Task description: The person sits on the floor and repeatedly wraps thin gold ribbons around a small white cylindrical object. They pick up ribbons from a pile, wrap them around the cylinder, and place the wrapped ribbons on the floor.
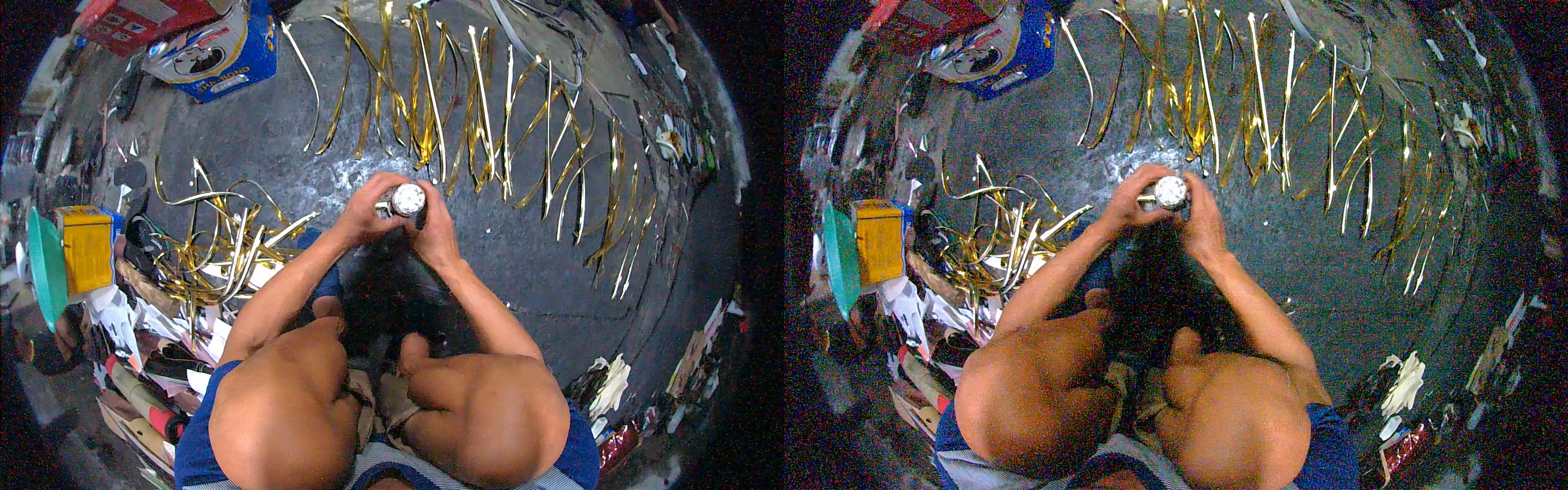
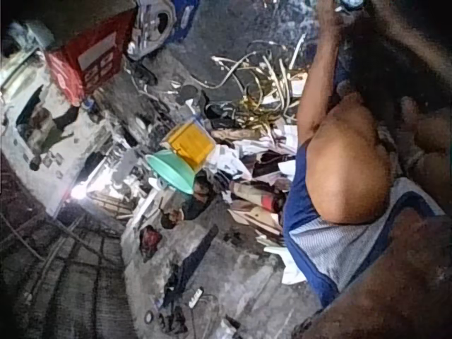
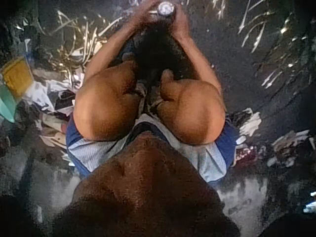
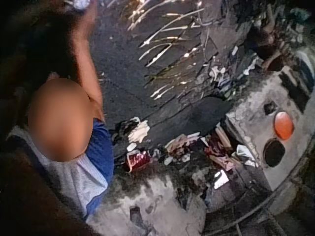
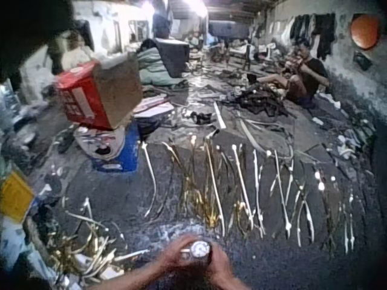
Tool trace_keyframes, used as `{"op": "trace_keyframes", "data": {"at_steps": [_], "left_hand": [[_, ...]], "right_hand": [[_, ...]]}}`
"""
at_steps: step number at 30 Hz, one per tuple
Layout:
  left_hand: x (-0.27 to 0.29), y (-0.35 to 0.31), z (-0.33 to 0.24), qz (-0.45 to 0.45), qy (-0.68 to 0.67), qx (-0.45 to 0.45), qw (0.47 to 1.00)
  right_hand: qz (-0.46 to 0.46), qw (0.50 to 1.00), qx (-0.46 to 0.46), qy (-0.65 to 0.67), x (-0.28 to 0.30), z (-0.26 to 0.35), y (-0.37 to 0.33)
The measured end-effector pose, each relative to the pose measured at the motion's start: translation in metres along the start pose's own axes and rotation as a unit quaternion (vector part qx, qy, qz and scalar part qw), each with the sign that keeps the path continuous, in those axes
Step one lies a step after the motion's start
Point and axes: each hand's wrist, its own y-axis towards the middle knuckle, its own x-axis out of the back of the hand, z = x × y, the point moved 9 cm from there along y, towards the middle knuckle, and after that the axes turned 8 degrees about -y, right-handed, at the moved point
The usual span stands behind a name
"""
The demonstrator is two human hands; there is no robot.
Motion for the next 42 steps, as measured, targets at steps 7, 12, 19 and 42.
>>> {"op": "trace_keyframes", "data": {"at_steps": [7,12,19,42], "left_hand": [[-0.017,0.005,0.008,0.019,0.009,0.029,0.999],[-0.011,0.000,0.007,0.024,0.052,-0.026,0.998],[-0.002,-0.002,-0.002,0.008,0.052,-0.020,0.998],[0.069,-0.059,0.016,-0.096,0.250,0.148,0.952]], "right_hand": [[0.048,0.935,-0.321,0.141,-0.064,-0.143,-0.008],[0.102,0.805,-0.481,0.332,-0.080,-0.121,-0.017],[0.035,0.726,-0.325,0.605,0.089,-0.021,0.026],[-0.204,0.591,0.003,0.780,0.350,-0.063,0.196]]}}
